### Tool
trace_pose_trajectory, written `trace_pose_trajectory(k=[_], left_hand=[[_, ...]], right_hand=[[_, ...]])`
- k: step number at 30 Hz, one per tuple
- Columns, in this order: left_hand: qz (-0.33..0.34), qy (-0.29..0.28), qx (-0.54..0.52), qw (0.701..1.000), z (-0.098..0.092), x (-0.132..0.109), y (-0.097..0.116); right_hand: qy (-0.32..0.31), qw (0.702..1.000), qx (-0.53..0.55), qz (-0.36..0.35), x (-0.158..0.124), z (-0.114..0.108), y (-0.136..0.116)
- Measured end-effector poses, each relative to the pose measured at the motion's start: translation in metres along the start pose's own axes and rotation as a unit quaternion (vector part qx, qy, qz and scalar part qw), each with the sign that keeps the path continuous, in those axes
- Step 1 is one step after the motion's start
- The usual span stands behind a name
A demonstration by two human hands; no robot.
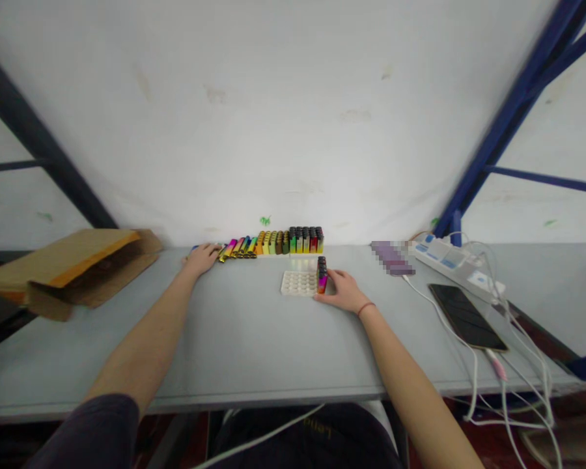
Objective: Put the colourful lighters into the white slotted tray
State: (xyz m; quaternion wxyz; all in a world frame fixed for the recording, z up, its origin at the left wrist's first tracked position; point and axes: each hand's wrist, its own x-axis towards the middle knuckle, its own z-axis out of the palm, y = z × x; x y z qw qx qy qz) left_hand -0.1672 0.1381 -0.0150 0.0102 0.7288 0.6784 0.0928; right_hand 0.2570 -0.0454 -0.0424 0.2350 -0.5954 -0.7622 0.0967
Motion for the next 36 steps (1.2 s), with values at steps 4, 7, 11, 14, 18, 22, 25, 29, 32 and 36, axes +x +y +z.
trace_pose_trajectory(k=[4, 7, 11, 14, 18, 22, 25, 29, 32, 36], left_hand=[[-0.039, 0.011, -0.020, 0.999, -0.001, -0.013, -0.011], [-0.048, 0.021, -0.015, 0.999, 0.000, -0.025, -0.017], [-0.070, 0.007, -0.007, 0.997, -0.001, -0.030, -0.013], [-0.077, 0.004, 0.000, 0.997, -0.002, -0.027, -0.007], [-0.072, 0.014, 0.001, 0.997, -0.002, -0.029, -0.003], [-0.053, 0.021, 0.018, 0.998, -0.004, -0.037, -0.007], [-0.050, 0.022, 0.028, 0.998, -0.008, -0.035, -0.012], [-0.012, -0.015, 0.022, 1.000, -0.009, -0.021, -0.018], [0.010, -0.032, 0.018, 0.999, -0.007, -0.017, -0.023], [0.017, -0.021, 0.017, 0.999, -0.008, -0.032, -0.027]], right_hand=[[0.002, 1.000, 0.003, 0.001, 0.000, 0.000, 0.001], [0.001, 1.000, 0.002, 0.002, 0.000, 0.001, 0.001], [0.005, 1.000, 0.002, 0.004, 0.000, 0.001, 0.000], [0.002, 1.000, 0.002, 0.004, 0.000, 0.001, 0.000], [0.000, 1.000, 0.000, 0.006, 0.000, 0.001, 0.001], [0.006, 1.000, -0.001, 0.000, 0.000, 0.002, 0.002], [0.005, 1.000, -0.004, -0.002, 0.000, 0.002, 0.003], [0.006, 1.000, -0.006, -0.010, 0.000, 0.002, 0.003], [0.008, 1.000, -0.004, -0.011, 0.000, 0.002, 0.004], [0.014, 1.000, -0.001, -0.011, 0.000, 0.002, 0.004]])
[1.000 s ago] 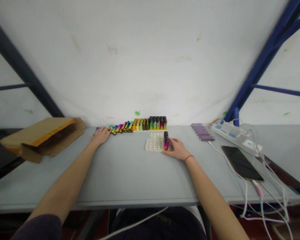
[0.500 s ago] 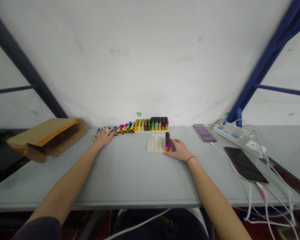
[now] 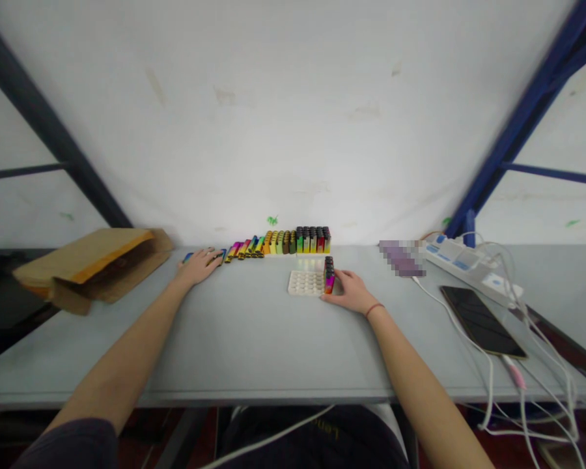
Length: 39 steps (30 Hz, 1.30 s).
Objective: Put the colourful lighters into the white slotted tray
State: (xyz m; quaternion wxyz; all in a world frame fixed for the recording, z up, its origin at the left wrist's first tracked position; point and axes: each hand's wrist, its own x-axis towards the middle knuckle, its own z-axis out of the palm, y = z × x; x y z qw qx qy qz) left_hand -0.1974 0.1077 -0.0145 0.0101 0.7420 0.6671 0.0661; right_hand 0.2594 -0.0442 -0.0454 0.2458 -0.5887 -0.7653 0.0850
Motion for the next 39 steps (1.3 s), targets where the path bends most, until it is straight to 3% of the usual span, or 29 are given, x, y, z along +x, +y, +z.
trace_pose_trajectory(k=[8, 14, 19, 23, 27, 33, 39], left_hand=[[0.019, 0.019, 0.016, 1.000, -0.003, -0.069, 0.003], [0.063, 0.027, 0.011, 0.998, 0.004, -0.105, 0.050], [0.081, 0.056, 0.005, 0.995, 0.012, -0.096, 0.100], [0.076, 0.077, 0.008, 0.994, 0.016, -0.077, 0.118], [0.083, 0.116, 0.021, 0.989, 0.018, -0.061, 0.121], [0.071, 0.117, 0.017, 0.990, 0.013, -0.052, 0.125], [0.078, 0.060, 0.003, 0.995, 0.004, -0.053, 0.101]], right_hand=[[-0.015, 1.000, -0.006, 0.008, 0.002, -0.001, -0.003], [-0.004, 1.000, 0.004, 0.011, 0.003, 0.003, 0.000], [0.003, 1.000, 0.009, 0.005, 0.003, 0.004, 0.000], [-0.002, 1.000, 0.008, 0.006, 0.003, 0.003, -0.002], [-0.005, 1.000, 0.010, 0.004, 0.004, 0.003, -0.003], [-0.004, 1.000, 0.010, 0.000, 0.005, 0.004, -0.001], [0.000, 1.000, 0.010, -0.001, 0.005, 0.005, 0.000]])
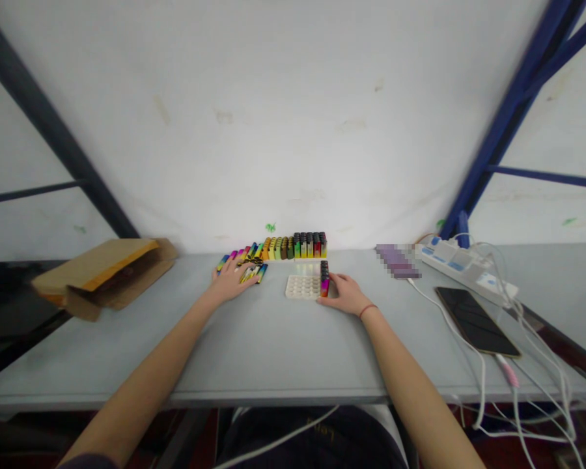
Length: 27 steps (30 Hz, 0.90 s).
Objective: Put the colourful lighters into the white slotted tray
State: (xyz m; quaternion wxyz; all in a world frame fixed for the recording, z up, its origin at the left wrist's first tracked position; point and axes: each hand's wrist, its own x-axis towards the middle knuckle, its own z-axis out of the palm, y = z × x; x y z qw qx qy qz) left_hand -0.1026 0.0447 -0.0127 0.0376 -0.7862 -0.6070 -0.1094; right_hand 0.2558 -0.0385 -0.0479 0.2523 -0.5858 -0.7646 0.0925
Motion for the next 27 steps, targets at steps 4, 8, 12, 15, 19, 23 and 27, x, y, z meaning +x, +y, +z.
trace_pose_trajectory(k=[4, 8, 12, 15, 19, 23, 27], left_hand=[[-0.060, -0.046, -0.026, 0.997, 0.003, 0.001, -0.034], [-0.074, -0.069, -0.032, 0.994, 0.007, 0.000, -0.048], [-0.072, -0.025, -0.014, 0.997, 0.005, -0.002, -0.037], [0.023, 0.001, -0.020, 1.000, 0.005, -0.001, -0.028], [0.098, -0.028, -0.024, 0.995, 0.011, 0.004, -0.023], [0.103, 0.025, -0.003, 0.994, 0.013, 0.007, -0.008], [0.086, 0.036, 0.040, 0.995, 0.008, 0.006, 0.023]], right_hand=[[-0.002, 1.000, 0.000, 0.006, 0.000, 0.001, 0.000], [0.001, 1.000, 0.002, 0.004, 0.000, 0.001, -0.001], [-0.012, 1.000, -0.007, 0.004, 0.001, -0.001, -0.001], [-0.019, 1.000, -0.011, 0.001, 0.002, -0.002, -0.001], [0.000, 1.000, -0.001, -0.003, 0.002, 0.000, 0.001], [0.006, 1.000, -0.001, 0.000, 0.002, 0.001, 0.002], [-0.002, 1.000, -0.004, 0.005, 0.002, 0.000, 0.000]])
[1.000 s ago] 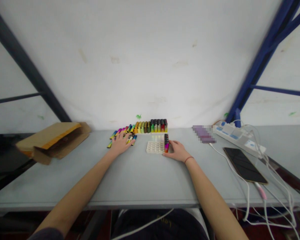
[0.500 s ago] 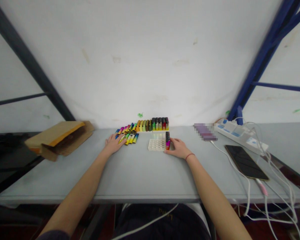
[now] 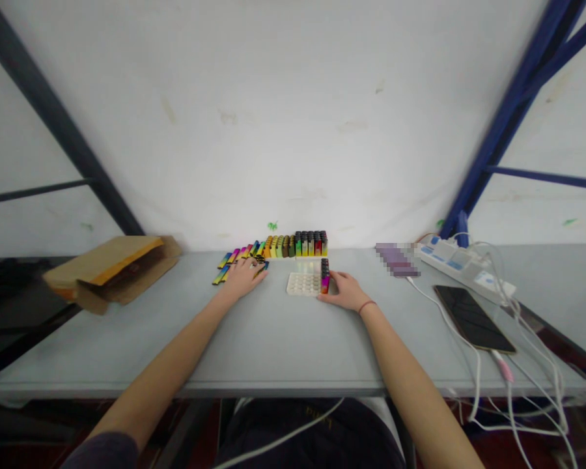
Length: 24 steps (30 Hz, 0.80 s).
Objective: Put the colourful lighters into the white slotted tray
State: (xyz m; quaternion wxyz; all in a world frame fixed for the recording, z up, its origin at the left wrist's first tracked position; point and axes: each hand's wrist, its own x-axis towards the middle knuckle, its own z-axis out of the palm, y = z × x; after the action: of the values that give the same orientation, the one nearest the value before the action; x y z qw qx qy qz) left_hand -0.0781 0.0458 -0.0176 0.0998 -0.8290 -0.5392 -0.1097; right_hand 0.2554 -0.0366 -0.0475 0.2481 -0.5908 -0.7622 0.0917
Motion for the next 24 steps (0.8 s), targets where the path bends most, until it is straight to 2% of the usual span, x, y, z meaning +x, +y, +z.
trace_pose_trajectory(k=[4, 9, 11, 13, 14, 15, 18, 19, 20, 22, 24], left_hand=[[0.012, 0.002, 0.029, 0.999, -0.007, -0.001, 0.028], [0.009, -0.026, 0.008, 1.000, -0.010, 0.000, 0.044], [-0.007, -0.030, -0.055, 0.998, -0.010, 0.007, 0.048], [-0.044, -0.028, -0.193, 0.980, -0.010, 0.017, 0.052], [-0.077, -0.024, -0.287, 0.954, -0.011, 0.023, 0.055], [-0.117, -0.021, -0.390, 0.913, -0.011, 0.028, 0.058], [-0.223, -0.018, -0.643, 0.732, -0.013, 0.035, 0.068], [-0.237, -0.016, -0.693, 0.681, -0.014, 0.034, 0.071], [-0.239, -0.016, -0.726, 0.645, -0.014, 0.032, 0.073], [-0.221, -0.014, -0.757, 0.615, -0.012, 0.027, 0.076], [-0.196, -0.006, -0.764, 0.615, -0.010, 0.021, 0.078]], right_hand=[[-0.014, 1.000, -0.010, -0.001, 0.000, -0.001, -0.002], [-0.012, 1.000, -0.006, 0.000, 0.000, -0.001, -0.001], [-0.009, 1.000, 0.001, 0.001, 0.000, -0.002, -0.002], [-0.009, 1.000, 0.004, 0.001, 0.000, -0.003, -0.003], [-0.011, 1.000, 0.004, 0.002, 0.000, -0.003, -0.003], [-0.016, 1.000, 0.003, 0.003, 0.000, -0.003, -0.004], [-0.024, 1.000, -0.003, 0.003, 0.000, -0.004, -0.005], [-0.022, 1.000, -0.004, 0.003, 0.000, -0.004, -0.005], [-0.018, 1.000, -0.004, 0.002, 0.000, -0.004, -0.004], [-0.011, 1.000, -0.002, 0.000, 0.000, -0.003, -0.003], [-0.010, 1.000, 0.000, -0.001, 0.000, -0.003, -0.001]])
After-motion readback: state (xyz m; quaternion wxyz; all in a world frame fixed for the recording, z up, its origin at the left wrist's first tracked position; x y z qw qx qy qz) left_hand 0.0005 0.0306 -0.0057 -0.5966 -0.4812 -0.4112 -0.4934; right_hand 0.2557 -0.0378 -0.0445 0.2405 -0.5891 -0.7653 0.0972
